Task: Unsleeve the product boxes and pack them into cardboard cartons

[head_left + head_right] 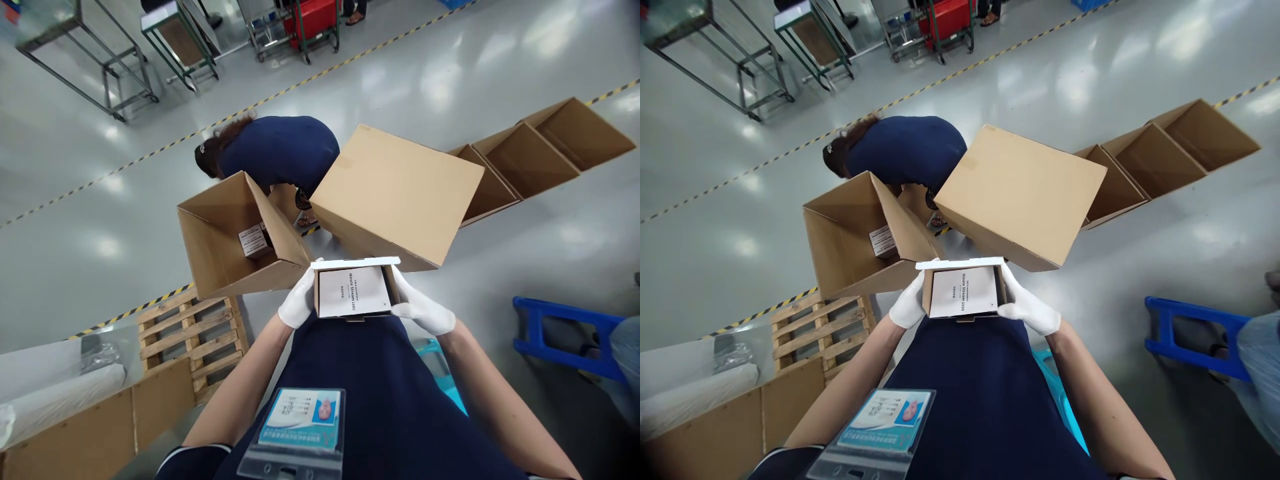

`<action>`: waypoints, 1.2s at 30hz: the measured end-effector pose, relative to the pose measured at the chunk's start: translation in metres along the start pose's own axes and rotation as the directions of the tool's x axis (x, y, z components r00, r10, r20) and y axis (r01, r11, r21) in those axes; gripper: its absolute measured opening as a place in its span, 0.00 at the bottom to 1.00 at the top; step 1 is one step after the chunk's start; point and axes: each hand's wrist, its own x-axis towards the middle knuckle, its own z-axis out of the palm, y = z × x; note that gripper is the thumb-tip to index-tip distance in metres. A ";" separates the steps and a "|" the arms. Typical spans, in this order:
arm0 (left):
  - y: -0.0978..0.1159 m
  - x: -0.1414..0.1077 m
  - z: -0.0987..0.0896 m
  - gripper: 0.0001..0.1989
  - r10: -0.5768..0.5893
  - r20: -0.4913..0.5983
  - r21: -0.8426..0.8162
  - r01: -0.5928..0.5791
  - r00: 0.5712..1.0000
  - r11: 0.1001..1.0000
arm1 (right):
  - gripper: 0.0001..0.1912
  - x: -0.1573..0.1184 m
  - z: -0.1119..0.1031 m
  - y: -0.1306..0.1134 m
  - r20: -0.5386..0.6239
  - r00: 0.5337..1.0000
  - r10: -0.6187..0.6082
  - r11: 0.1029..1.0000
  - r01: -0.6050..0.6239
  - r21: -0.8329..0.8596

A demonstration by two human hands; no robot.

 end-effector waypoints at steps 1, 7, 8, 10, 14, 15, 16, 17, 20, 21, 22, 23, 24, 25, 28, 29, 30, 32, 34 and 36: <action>-0.002 0.001 0.002 0.32 0.025 0.009 -0.019 -0.025 1.000 0.999 | 0.55 0.000 0.001 -0.001 -0.005 1.000 0.003 1.000 -0.003 0.010; 0.006 -0.009 0.000 0.31 0.011 0.074 -0.067 -0.006 0.997 0.998 | 0.55 0.008 0.024 -0.001 -0.181 0.983 0.028 0.999 -0.024 0.028; 0.008 -0.009 -0.002 0.32 0.006 0.075 -0.051 -0.002 0.997 0.999 | 0.58 0.008 0.024 0.000 -0.188 0.982 0.032 0.999 -0.029 0.017; 0.012 -0.008 -0.005 0.35 -0.012 0.055 0.027 0.011 0.998 1.000 | 0.64 0.005 0.019 0.001 -0.165 0.985 0.049 0.998 -0.053 -0.021; 0.016 -0.004 -0.003 0.38 -0.051 -0.018 0.154 0.054 0.999 0.987 | 0.66 -0.006 0.003 0.004 -0.022 0.996 0.084 0.996 -0.084 -0.011; 0.016 -0.003 -0.002 0.38 -0.051 -0.014 0.160 0.052 0.999 0.986 | 0.62 -0.006 0.003 0.006 -0.022 0.997 0.079 0.997 -0.079 0.018; 0.015 -0.002 -0.001 0.38 -0.048 -0.002 0.165 0.048 0.999 0.985 | 0.58 -0.005 0.006 0.009 -0.063 0.995 0.072 0.997 -0.069 0.039; 0.013 -0.001 0.000 0.37 -0.043 0.014 0.175 0.040 0.999 0.984 | 0.54 -0.003 0.012 0.013 -0.142 0.987 0.069 0.997 -0.064 0.037; 0.007 0.002 -0.002 0.31 -0.022 0.029 0.176 0.016 0.999 0.984 | 0.47 0.007 0.033 0.027 -0.451 0.890 0.066 0.990 -0.114 -0.080; 0.006 0.003 -0.003 0.31 -0.025 0.025 0.150 0.021 0.999 0.988 | 0.46 0.009 0.038 0.031 -0.517 0.854 0.060 0.983 -0.141 -0.119; 0.007 0.003 -0.005 0.31 -0.038 0.023 0.116 0.035 0.999 0.993 | 0.45 0.011 0.041 0.035 -0.552 0.832 0.057 0.976 -0.164 -0.147; 0.008 0.002 -0.006 0.31 -0.058 0.029 0.082 0.055 0.998 0.995 | 0.44 0.011 0.043 0.038 -0.564 0.824 0.057 0.970 -0.179 -0.163; 0.011 0.002 -0.008 0.30 -0.075 0.042 0.056 0.073 0.996 0.996 | 0.42 0.011 0.042 0.040 -0.566 0.822 0.063 0.968 -0.188 -0.164; 0.015 0.001 -0.008 0.30 -0.086 0.064 0.044 0.083 0.994 0.996 | 0.41 0.011 0.040 0.041 -0.560 0.825 0.077 0.968 -0.196 -0.156; 0.029 0.001 -0.008 0.33 -0.098 0.114 0.069 0.090 0.989 0.993 | 0.37 0.010 0.032 0.037 -0.525 0.844 0.110 0.967 -0.214 -0.141; 0.032 0.002 -0.007 0.34 -0.107 0.103 0.093 0.097 0.989 0.991 | 0.36 0.010 0.031 0.034 -0.515 0.849 0.115 0.965 -0.218 -0.143; 0.034 0.004 -0.006 0.32 -0.113 0.069 0.118 0.105 0.991 0.988 | 0.36 0.011 0.030 0.031 -0.508 0.853 0.120 0.963 -0.224 -0.149; 0.034 0.009 -0.003 0.23 -0.111 -0.022 0.155 0.113 0.994 0.981 | 0.37 0.011 0.031 0.025 -0.512 0.846 0.148 0.953 -0.260 -0.153; 0.033 0.014 0.002 0.16 -0.091 -0.079 0.179 0.104 0.993 0.978 | 0.39 0.011 0.034 0.020 -0.518 0.837 0.179 0.942 -0.298 -0.156; 0.032 0.018 0.006 0.14 -0.072 -0.134 0.224 0.101 0.988 0.969 | 0.39 0.010 0.036 0.015 -0.523 0.832 0.183 0.931 -0.317 -0.179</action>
